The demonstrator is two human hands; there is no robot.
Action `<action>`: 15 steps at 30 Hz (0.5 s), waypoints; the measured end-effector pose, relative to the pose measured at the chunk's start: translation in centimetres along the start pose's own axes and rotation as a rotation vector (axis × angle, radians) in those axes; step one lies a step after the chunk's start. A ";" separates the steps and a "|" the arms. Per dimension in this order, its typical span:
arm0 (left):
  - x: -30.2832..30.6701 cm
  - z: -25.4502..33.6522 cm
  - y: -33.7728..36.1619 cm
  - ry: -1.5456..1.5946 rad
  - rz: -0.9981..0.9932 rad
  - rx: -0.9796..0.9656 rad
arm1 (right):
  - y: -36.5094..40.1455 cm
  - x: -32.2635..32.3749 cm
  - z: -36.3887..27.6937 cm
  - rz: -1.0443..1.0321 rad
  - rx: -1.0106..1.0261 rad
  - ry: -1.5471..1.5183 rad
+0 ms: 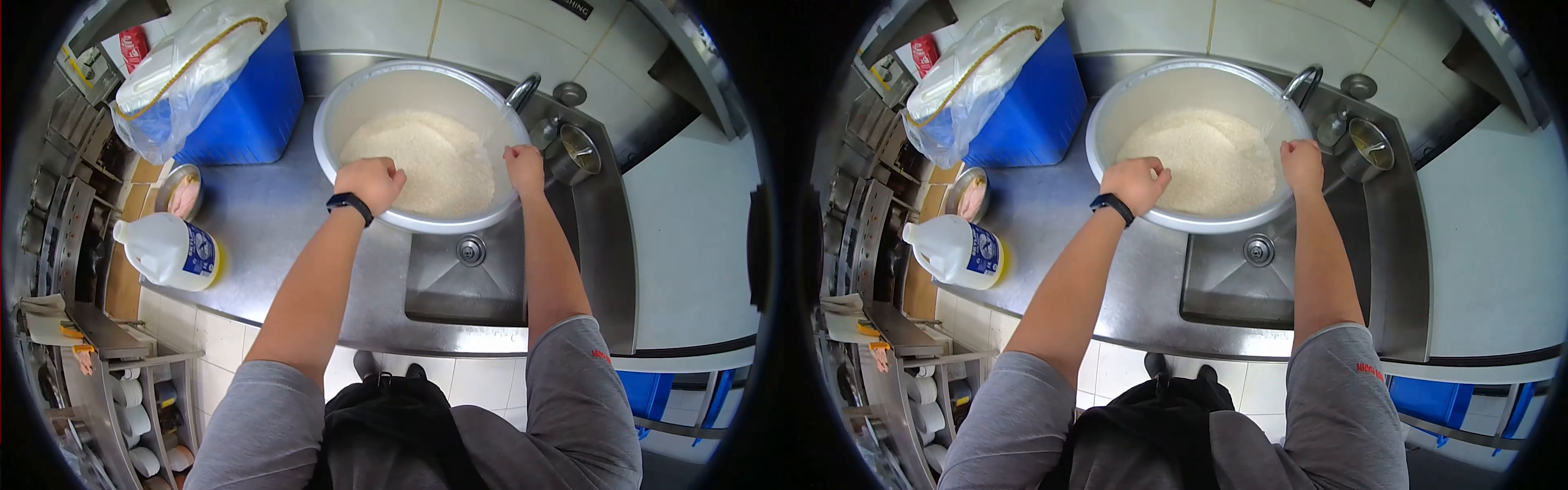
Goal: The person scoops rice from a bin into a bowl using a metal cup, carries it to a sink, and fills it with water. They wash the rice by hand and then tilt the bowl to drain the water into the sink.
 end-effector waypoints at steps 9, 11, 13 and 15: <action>0.3 0.0 0.1 0.006 -0.027 -0.014 | 0.5 0.8 -1.0 0.076 0.055 0.010; 0.4 0.0 0.2 0.001 -0.038 -0.011 | 0.6 1.2 -1.1 0.103 0.054 -0.009; 0.3 0.1 0.1 -0.008 -0.069 -0.007 | 0.6 1.2 -1.3 0.092 0.064 -0.007; 0.5 0.1 0.2 -0.004 -0.068 -0.003 | 0.5 1.2 -1.1 0.099 0.062 -0.024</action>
Point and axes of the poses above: each hand's wrist, its own y-axis away from the middle knuckle, its own x-axis out of the back of the hand, z = x × y, the point moved 10 cm from there along -y, towards the middle knuckle, and after that the axes turned 15 degrees about -y, right-handed, at the moved point
